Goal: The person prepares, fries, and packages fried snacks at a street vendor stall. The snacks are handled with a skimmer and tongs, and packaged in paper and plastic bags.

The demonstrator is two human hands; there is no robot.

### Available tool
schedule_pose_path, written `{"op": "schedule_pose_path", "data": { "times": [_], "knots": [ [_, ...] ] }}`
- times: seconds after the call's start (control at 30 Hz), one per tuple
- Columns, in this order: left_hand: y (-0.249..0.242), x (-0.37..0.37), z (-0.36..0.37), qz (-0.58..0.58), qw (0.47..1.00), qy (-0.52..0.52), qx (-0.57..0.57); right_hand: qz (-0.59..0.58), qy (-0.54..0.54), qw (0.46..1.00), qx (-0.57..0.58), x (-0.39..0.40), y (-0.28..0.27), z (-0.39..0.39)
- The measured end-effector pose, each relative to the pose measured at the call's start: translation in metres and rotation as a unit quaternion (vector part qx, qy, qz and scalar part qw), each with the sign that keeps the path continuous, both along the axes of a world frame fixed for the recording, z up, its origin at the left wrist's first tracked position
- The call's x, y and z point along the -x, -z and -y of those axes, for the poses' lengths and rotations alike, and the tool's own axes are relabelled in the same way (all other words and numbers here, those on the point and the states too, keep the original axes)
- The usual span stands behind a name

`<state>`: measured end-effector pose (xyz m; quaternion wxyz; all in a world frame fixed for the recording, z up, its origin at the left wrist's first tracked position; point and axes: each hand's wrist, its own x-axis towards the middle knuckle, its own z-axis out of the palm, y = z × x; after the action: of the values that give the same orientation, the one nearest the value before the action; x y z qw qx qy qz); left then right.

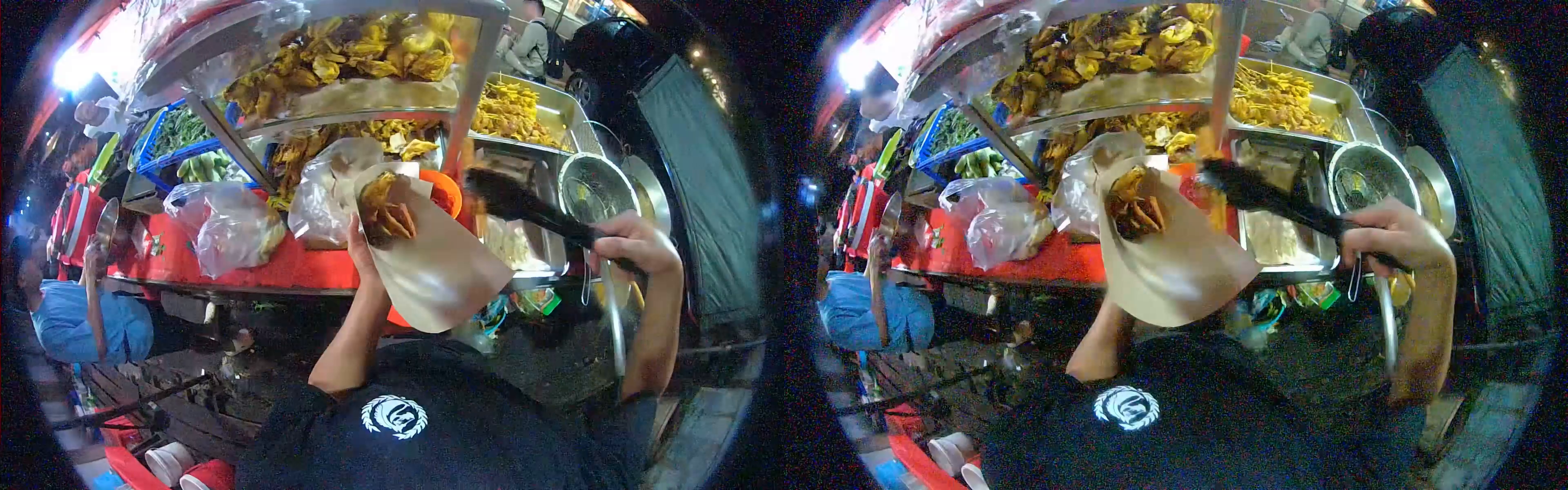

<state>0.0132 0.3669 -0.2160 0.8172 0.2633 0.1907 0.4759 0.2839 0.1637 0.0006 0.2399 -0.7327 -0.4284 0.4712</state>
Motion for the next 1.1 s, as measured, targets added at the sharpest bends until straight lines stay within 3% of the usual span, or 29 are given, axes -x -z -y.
{"op": "schedule_pose_path", "data": {
  "times": [0.03, 0.07, 0.1, 0.13, 0.17, 0.2, 0.33, 0.4, 0.47, 0.53, 0.63, 0.67, 0.7, 0.73, 0.8, 0.83, 0.87, 0.9, 0.93, 0.97, 1.0, 1.03, 1.07, 1.1],
  "knots": [
    [0.005, 0.008, -0.003, 0.005, 0.998, -0.006, -0.07, 0.011, 0.014, 0.997, 0.078, 0.032, -0.007, -0.019],
    [-0.001, 0.013, -0.007, 0.005, 0.997, -0.006, -0.071, 0.04, 0.011, 0.996, 0.081, 0.063, -0.006, -0.036],
    [-0.011, 0.016, -0.01, 0.017, 0.998, -0.014, 0.063, 0.081, -0.017, 0.994, 0.077, 0.092, -0.003, -0.048],
    [-0.017, 0.023, -0.013, 0.03, 0.98, -0.024, 0.197, 0.134, -0.115, 0.984, 0.013, 0.116, 0.001, -0.061],
    [0.032, 0.039, -0.031, 0.187, 0.974, 0.093, 0.09, 0.186, -0.138, 0.972, -0.047, 0.128, 0.008, -0.062],
    [0.039, 0.052, -0.036, 0.187, 0.975, 0.085, 0.089, 0.238, -0.163, 0.951, -0.109, 0.141, 0.013, -0.063],
    [0.05, 0.113, -0.044, 0.19, 0.975, 0.057, 0.1, 0.302, 0.094, 0.944, -0.091, 0.152, 0.015, -0.044],
    [0.045, 0.145, -0.048, 0.197, 0.976, 0.029, 0.092, 0.227, 0.253, 0.939, 0.058, 0.147, 0.03, -0.042],
    [0.023, 0.172, -0.049, 0.383, 0.888, 0.003, 0.255, 0.231, 0.306, 0.918, 0.098, 0.113, 0.104, -0.036],
    [0.006, 0.19, -0.047, 0.399, 0.902, -0.01, 0.166, 0.428, 0.259, 0.857, 0.127, 0.047, 0.211, -0.032],
    [0.024, 0.229, -0.058, 0.337, 0.933, 0.006, 0.129, 0.476, 0.274, 0.833, 0.067, 0.042, 0.263, -0.047],
    [0.019, 0.245, -0.062, 0.349, 0.923, 0.015, 0.163, 0.481, 0.282, 0.821, 0.128, 0.031, 0.279, -0.048],
    [0.017, 0.256, -0.066, 0.334, 0.932, -0.017, 0.14, 0.484, 0.289, 0.805, 0.188, 0.026, 0.288, -0.052],
    [0.016, 0.269, -0.069, 0.319, 0.939, -0.047, 0.119, 0.494, 0.308, 0.796, 0.165, 0.031, 0.289, -0.055],
    [-0.026, 0.289, -0.055, 0.414, 0.907, 0.004, 0.07, 0.518, 0.273, 0.792, 0.173, 0.041, 0.279, -0.052],
    [-0.017, 0.297, -0.066, 0.408, 0.903, -0.071, 0.115, 0.508, 0.252, 0.795, 0.215, 0.029, 0.286, -0.058],
    [-0.019, 0.318, -0.067, 0.352, 0.935, -0.016, 0.037, 0.511, 0.245, 0.797, 0.21, 0.03, 0.297, -0.057],
    [-0.014, 0.328, -0.069, 0.242, 0.959, -0.096, -0.109, 0.595, 0.264, 0.753, 0.095, 0.033, 0.306, -0.054],
    [-0.009, 0.338, -0.073, 0.12, 0.945, -0.173, -0.251, 0.664, 0.278, 0.694, -0.025, 0.032, 0.313, -0.057],
    [-0.02, 0.349, -0.075, 0.167, 0.961, -0.172, -0.137, 0.607, 0.292, 0.734, -0.09, 0.114, 0.25, -0.078],
    [-0.035, 0.36, -0.074, 0.213, 0.963, -0.166, -0.018, 0.552, 0.264, 0.757, -0.229, 0.161, 0.229, -0.092],
    [-0.049, 0.363, -0.073, 0.327, 0.94, -0.097, -0.027, 0.551, 0.177, 0.755, -0.308, 0.185, 0.234, -0.107],
    [-0.059, 0.366, -0.074, 0.363, 0.918, -0.156, 0.016, 0.473, 0.162, 0.772, -0.392, 0.242, 0.22, -0.125],
    [-0.065, 0.371, -0.072, 0.343, 0.926, -0.152, -0.046, 0.442, 0.078, 0.758, -0.474, 0.303, 0.197, -0.137]
  ]
}}
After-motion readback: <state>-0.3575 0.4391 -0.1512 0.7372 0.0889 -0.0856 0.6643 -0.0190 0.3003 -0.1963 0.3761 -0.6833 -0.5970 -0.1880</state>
